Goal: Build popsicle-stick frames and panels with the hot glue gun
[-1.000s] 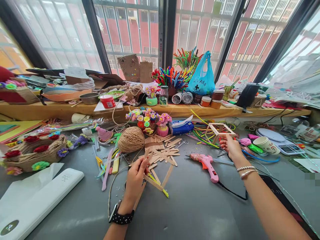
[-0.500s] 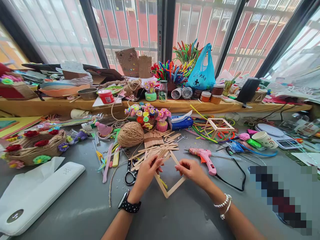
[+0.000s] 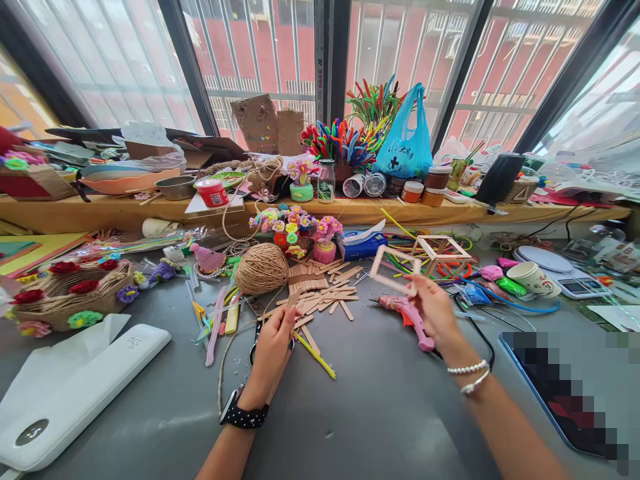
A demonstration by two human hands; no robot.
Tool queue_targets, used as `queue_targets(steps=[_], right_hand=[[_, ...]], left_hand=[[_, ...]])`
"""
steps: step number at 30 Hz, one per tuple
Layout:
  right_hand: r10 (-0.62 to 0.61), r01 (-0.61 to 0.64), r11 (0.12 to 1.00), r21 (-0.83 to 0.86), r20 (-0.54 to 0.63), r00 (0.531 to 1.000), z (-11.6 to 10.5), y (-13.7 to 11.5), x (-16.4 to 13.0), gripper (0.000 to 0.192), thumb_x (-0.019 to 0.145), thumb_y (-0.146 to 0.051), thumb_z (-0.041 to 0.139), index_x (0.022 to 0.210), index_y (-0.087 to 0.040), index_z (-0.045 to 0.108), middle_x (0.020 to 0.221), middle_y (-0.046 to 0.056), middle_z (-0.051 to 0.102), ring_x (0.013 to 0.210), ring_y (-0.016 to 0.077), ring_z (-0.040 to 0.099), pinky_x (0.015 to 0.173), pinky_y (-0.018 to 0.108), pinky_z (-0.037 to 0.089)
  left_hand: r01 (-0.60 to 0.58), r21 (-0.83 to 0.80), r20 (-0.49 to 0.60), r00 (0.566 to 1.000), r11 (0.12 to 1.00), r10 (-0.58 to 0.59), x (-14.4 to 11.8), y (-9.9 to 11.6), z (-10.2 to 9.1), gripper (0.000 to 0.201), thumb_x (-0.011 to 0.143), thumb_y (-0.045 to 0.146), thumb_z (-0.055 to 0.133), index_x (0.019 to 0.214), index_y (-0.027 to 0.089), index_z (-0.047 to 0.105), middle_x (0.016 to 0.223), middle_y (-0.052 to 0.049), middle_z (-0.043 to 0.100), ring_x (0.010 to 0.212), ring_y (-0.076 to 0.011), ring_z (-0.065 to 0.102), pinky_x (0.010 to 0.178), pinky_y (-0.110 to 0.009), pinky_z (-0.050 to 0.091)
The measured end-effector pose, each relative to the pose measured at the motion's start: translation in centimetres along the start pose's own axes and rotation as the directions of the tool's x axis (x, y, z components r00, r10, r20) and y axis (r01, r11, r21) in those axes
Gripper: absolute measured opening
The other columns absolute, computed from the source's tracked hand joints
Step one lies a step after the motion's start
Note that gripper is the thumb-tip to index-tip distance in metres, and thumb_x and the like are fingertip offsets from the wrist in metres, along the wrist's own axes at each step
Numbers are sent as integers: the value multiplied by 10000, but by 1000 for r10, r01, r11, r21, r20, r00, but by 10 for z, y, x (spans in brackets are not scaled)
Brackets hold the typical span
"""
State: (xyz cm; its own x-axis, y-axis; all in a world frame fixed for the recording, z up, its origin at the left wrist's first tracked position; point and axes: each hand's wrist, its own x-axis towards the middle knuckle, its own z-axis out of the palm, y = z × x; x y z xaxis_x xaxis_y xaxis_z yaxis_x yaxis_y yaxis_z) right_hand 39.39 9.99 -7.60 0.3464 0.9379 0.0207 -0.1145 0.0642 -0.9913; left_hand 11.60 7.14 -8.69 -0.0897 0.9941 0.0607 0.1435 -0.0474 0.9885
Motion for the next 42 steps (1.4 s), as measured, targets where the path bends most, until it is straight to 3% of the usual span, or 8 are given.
queue_targets(steps=[4,12,16,18,21,25,31,42], right_hand=[[-66,95,990,109,-244,967,-28,-25,48,178,739,-370,531,760,-204,469,688,-17,546,547,81,543,502,194,486],[1,18,993,114,-160,987,-23,-29,39,91,712,-161,568,739,-196,489,710,-9,599,594,72,590,542,162,507],[45,-44,999,-10,100,994,12,-10,-8,136,671,-265,635,751,-174,571,643,0,602,522,94,560,474,197,486],[77,6,983,-183,442,894,33,1,-32,222,694,-342,605,829,-169,568,688,4,603,566,106,568,485,211,475],[65,77,974,-215,581,811,60,15,-56,282,719,-390,568,892,-171,525,665,-16,573,549,106,554,460,213,442],[59,84,967,-239,535,842,69,23,-64,246,736,-411,537,692,-173,495,596,-22,555,463,86,501,435,212,402],[75,20,972,-234,389,918,38,27,-56,292,695,-453,567,687,-172,488,572,-24,543,459,91,492,419,210,386],[85,-29,964,-265,202,976,-2,26,-55,296,683,-460,583,717,-170,532,527,-42,495,425,71,442,373,183,322]], left_hand=[[5,-67,-12,1000,998,-6,2,-4,-4,356,764,508,432,813,172,538,517,78,320,416,-68,292,385,-189,229],[72,-61,143,988,996,-63,-1,6,2,365,701,518,475,631,161,500,512,59,449,376,-54,346,363,-179,261],[103,-25,266,959,994,-93,-2,2,5,325,713,475,500,686,151,518,571,29,543,374,-63,425,344,-175,291],[98,2,358,929,995,-92,-3,-1,9,307,728,458,496,706,152,511,613,20,568,377,-65,453,340,-171,306],[73,47,458,885,996,-86,-6,-3,14,287,734,439,505,689,155,493,619,22,576,376,-60,461,340,-164,306],[32,108,495,865,994,-81,-9,1,20,303,751,440,478,683,148,518,581,32,562,341,-36,378,351,-162,274],[38,174,448,887,984,-113,-6,-4,14,367,775,484,397,669,155,519,423,74,413,349,-61,366,358,-165,292],[29,309,511,838,951,-191,4,5,32,250,720,385,456,719,146,531,651,-3,601,506,-99,557,453,-193,419]])
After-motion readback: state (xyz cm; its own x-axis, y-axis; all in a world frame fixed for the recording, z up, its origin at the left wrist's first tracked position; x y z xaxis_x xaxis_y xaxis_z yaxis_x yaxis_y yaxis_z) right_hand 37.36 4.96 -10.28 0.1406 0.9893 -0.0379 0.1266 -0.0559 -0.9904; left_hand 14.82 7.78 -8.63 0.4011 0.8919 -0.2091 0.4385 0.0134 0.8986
